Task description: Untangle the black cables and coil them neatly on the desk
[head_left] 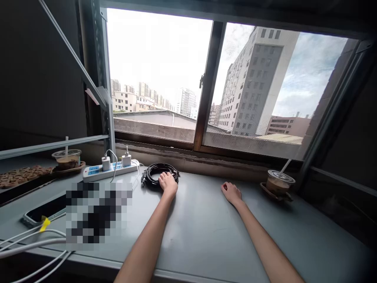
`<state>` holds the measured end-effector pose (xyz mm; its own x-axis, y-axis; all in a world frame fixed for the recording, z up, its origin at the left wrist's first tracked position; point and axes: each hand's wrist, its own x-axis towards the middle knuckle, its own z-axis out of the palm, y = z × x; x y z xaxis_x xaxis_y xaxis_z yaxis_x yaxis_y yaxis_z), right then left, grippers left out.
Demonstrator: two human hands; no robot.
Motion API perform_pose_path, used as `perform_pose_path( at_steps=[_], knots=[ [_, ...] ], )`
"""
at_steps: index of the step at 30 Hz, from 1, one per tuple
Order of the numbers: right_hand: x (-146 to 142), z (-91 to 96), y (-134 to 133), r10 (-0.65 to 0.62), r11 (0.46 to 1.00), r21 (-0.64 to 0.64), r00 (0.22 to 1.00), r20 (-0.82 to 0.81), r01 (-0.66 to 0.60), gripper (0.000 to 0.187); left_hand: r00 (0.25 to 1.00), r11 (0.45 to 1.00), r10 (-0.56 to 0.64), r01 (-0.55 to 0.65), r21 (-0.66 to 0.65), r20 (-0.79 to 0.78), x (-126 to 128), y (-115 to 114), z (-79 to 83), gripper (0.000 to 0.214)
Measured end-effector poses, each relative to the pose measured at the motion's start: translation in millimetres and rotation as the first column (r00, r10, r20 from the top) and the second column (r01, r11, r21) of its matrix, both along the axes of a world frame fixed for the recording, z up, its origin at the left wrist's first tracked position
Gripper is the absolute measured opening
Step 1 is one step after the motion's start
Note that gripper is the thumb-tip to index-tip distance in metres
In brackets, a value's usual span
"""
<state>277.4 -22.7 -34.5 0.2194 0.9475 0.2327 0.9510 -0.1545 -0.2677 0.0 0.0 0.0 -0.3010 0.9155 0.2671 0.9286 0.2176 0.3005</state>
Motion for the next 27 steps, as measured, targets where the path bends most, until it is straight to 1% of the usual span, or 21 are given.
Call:
perform_pose_path(
  at_steps=[5,10,15,21,27],
  knots=[
    [0,0.2,1,-0.005,1.000,0.005,1.000,0.010,0.005,0.027,0.998,0.996,0.049,-0.050,0.067,0.027,-14,1,1.3,0.029],
    [1,-1.2,2,0.002,1.000,0.013,1.000,0.005,-0.002,0.026,0.999,0.985,0.032,-0.037,0.168,0.036,-24,-2,-1.4,0.027],
    [2,-2.2,1,0.006,1.000,0.014,1.000,-0.001,-0.006,0.026,0.999,0.975,-0.008,-0.004,0.221,0.053,-30,1,-6.2,0.011],
    [2,-2.3,2,-0.001,1.000,0.014,1.000,0.008,0.001,0.026,0.999,0.956,-0.022,0.010,0.293,0.039,-30,3,-7.5,0.021],
    [3,-3.1,3,-0.004,1.000,0.011,1.000,0.009,0.004,0.027,0.999,0.937,-0.030,0.024,0.348,0.013,-27,-2,-3.0,0.032]
  ],
)
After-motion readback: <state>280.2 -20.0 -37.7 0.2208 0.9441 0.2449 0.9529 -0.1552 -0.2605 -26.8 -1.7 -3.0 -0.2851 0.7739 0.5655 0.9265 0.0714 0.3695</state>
